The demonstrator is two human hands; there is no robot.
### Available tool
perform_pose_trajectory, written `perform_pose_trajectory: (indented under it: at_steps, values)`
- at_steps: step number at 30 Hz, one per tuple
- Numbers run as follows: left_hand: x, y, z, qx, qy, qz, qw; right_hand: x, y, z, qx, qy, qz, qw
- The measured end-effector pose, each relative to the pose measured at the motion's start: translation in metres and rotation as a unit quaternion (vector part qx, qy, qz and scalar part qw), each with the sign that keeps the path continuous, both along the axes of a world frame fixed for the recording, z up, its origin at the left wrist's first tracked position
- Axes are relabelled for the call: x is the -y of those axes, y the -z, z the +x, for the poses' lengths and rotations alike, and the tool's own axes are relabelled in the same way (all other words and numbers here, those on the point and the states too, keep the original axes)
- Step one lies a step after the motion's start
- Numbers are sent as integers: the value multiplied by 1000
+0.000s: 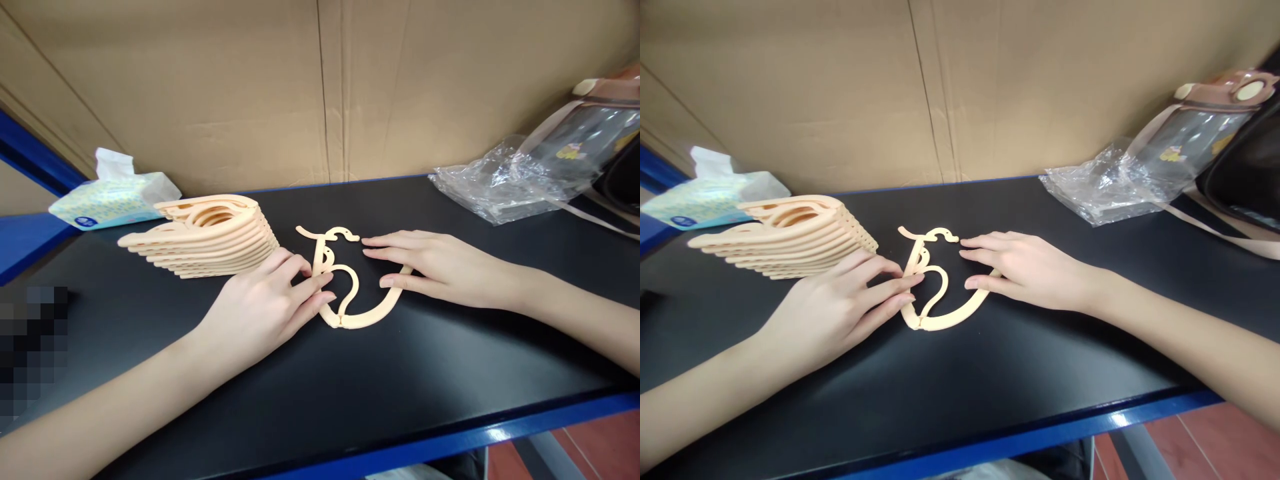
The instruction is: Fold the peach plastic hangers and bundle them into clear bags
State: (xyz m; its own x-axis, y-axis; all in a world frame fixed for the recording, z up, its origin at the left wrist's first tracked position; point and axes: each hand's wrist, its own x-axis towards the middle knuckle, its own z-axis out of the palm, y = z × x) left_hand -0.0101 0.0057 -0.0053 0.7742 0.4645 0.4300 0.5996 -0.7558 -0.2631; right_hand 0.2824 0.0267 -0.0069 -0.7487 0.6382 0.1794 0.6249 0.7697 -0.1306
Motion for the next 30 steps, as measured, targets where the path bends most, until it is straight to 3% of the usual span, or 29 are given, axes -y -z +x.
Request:
perform_pose_trajectory:
  at_steps: [7,13,20,30]
  values:
    - [-1,-1,0,-3,6,-10,1000,0,3,-4,-30,15,6,999]
    - [0,-1,0,-4,9,-18,1000,-10,11,-1,-37,-3,-57,998]
    - [-2,-1,1,-8,9,-21,1000,-9,12,-6,-54,-13,-67,996]
    - [0,2,2,-7,5,-21,1000,-6,3,-4,-68,12,-35,997]
